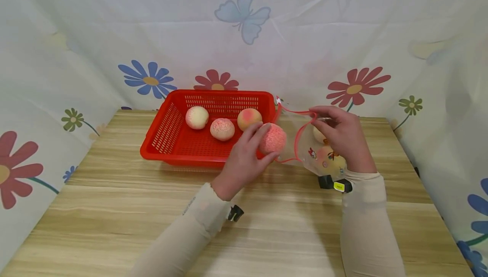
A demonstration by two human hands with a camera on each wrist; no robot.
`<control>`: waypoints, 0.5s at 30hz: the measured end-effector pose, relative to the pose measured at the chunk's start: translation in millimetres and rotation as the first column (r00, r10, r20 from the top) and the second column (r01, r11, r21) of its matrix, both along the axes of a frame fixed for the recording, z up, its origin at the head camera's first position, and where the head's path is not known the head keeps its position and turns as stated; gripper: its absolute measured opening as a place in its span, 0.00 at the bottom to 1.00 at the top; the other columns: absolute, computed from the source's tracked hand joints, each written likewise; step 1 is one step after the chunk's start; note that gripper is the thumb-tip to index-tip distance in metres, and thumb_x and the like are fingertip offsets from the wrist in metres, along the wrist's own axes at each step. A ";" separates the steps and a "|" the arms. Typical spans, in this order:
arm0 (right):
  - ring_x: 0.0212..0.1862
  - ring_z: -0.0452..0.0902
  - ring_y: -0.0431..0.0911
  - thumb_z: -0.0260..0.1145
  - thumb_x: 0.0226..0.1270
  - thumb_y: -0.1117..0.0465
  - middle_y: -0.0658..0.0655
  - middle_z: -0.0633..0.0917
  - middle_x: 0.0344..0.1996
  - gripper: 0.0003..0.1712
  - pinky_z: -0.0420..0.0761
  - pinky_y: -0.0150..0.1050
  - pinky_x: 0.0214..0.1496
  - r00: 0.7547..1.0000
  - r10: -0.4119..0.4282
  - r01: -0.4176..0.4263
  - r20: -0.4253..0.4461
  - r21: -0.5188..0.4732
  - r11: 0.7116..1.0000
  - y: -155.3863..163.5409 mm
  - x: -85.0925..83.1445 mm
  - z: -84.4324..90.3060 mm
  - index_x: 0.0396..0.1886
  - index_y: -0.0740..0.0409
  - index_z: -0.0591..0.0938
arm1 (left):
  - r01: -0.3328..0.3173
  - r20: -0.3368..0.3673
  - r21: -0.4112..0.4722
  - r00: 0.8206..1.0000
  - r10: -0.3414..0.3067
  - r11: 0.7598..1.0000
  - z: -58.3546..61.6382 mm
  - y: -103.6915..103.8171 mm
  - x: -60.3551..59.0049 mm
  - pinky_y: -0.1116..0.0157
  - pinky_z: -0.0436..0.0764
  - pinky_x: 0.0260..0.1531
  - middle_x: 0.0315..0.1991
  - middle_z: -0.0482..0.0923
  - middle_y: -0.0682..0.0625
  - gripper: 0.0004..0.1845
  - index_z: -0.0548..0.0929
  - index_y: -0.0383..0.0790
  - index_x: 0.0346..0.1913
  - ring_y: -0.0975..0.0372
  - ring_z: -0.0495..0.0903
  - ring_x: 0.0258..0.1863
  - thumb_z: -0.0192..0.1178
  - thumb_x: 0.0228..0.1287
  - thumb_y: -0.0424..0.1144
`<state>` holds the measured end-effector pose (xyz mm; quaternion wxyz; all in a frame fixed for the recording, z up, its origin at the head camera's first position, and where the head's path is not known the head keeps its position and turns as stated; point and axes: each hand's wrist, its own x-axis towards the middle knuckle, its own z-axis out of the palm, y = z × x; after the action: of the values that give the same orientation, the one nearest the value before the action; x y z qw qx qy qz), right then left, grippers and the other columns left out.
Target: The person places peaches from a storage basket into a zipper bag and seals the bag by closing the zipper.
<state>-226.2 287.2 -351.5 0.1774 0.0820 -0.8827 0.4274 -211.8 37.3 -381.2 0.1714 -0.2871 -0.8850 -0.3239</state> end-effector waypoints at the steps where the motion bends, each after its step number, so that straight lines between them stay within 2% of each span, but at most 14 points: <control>1: 0.40 0.85 0.50 0.65 0.67 0.57 0.55 0.87 0.43 0.17 0.79 0.22 0.35 1.000 0.000 0.000 -0.001 0.002 1.000 0.1 -0.2 -0.1 0.54 0.50 0.83 | 0.003 -0.002 -0.004 1.000 -0.003 1.000 0.2 0.6 -0.1 0.60 0.81 0.54 0.63 0.68 0.46 0.37 0.69 0.44 0.67 0.55 0.74 0.58 0.71 0.55 0.47; 15: 0.42 0.85 0.51 0.65 0.67 0.58 0.56 0.86 0.44 0.17 0.78 0.20 0.36 1.000 0.006 -0.006 0.001 0.004 1.000 -0.2 -0.5 -0.3 0.54 0.50 0.83 | 0.002 0.023 -0.045 1.000 -0.001 0.999 1.4 7.9 -4.6 0.59 0.80 0.55 0.67 0.66 0.45 0.38 0.67 0.46 0.69 0.54 0.71 0.64 0.69 0.57 0.50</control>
<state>-226.6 287.0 -351.8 0.1754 0.0846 -0.8833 0.4265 -216.4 45.3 -379.8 0.1544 -0.2876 -0.8938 -0.3075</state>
